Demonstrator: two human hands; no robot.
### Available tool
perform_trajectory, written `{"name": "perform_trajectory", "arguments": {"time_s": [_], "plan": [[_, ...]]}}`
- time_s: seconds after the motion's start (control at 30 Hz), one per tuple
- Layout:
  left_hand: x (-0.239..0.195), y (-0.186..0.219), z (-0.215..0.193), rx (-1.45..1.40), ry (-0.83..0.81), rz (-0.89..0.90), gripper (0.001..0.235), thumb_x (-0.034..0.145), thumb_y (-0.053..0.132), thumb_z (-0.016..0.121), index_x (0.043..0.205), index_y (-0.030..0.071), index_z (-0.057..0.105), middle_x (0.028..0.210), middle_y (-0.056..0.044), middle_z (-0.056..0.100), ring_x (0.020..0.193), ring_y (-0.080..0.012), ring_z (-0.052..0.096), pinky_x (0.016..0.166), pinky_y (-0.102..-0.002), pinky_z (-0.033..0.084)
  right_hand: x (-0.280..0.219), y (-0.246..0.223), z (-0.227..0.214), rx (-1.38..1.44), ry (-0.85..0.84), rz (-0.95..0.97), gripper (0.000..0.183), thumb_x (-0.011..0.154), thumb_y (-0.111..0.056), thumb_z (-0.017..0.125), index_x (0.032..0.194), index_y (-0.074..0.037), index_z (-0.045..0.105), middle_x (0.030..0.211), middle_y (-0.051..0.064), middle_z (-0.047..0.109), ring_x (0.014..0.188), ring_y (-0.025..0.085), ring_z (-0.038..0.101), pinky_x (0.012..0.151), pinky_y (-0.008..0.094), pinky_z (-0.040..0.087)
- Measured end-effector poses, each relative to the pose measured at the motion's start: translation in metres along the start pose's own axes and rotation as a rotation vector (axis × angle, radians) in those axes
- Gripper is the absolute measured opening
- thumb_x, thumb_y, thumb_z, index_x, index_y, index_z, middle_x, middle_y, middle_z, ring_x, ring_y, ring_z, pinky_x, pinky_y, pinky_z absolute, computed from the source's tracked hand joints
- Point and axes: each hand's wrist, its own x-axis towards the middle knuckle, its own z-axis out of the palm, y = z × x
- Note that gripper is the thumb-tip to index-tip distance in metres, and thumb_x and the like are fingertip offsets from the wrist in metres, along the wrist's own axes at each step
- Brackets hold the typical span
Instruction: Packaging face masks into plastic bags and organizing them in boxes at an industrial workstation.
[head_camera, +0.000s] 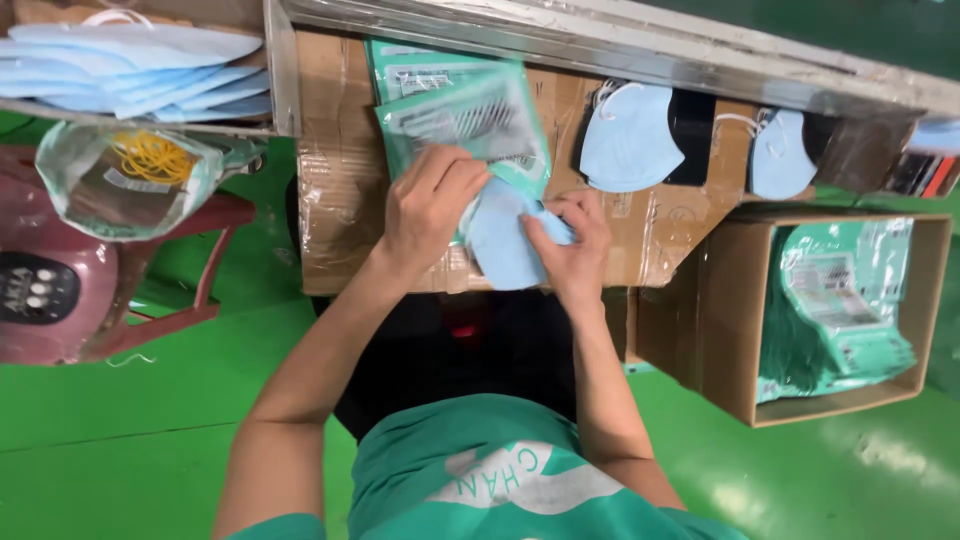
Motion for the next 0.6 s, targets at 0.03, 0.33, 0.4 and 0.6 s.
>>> {"name": "perform_trajectory", "arguments": {"time_s": [0.03, 0.33, 0.4, 0.6], "plan": [[0.002, 0.001, -0.002, 0.041, 0.037, 0.022, 0.016, 0.086, 0.0, 0.076, 0.1, 0.0, 0.067, 0.099, -0.011, 0.064, 0.09, -0.0281, 0.066, 0.076, -0.039, 0.055, -0.003, -0.03, 0.005, -0.354, 0.056, -0.25, 0.022, 0.084, -0.006, 0.085, 0.099, 0.002, 0.071, 0.102, 0.007, 0.062, 0.095, 0.014, 0.063, 0.083, 0.029, 0.051], [0.021, 0.053, -0.014, -0.253, 0.239, -0.12, 0.034, 0.086, 0.002, 0.076, 0.112, -0.007, 0.057, 0.112, -0.015, 0.063, 0.106, -0.0273, 0.062, 0.091, -0.04, 0.052, -0.01, -0.016, -0.012, 0.043, 0.358, -0.065, 0.021, 0.091, -0.002, 0.076, 0.111, 0.002, 0.072, 0.115, 0.005, 0.062, 0.099, 0.013, 0.057, 0.088, 0.028, 0.046], [-0.009, 0.028, 0.014, -0.526, 0.289, -0.443, 0.038, 0.085, 0.006, 0.074, 0.116, -0.006, 0.055, 0.113, -0.013, 0.063, 0.105, -0.0243, 0.063, 0.091, -0.038, 0.053, -0.008, -0.02, -0.013, 0.182, 0.317, -0.033, 0.027, 0.092, -0.003, 0.075, 0.118, 0.001, 0.069, 0.112, 0.005, 0.062, 0.101, 0.014, 0.059, 0.091, 0.028, 0.049], [-0.056, 0.046, 0.073, -0.878, 0.209, -1.144, 0.034, 0.09, 0.017, 0.076, 0.116, -0.003, 0.067, 0.108, -0.007, 0.074, 0.095, -0.0159, 0.07, 0.086, -0.032, 0.058, 0.002, -0.032, 0.001, 0.045, 0.174, -0.086, 0.052, 0.089, -0.002, 0.074, 0.136, -0.003, 0.052, 0.119, 0.004, 0.055, 0.107, 0.013, 0.056, 0.096, 0.028, 0.049]]}}
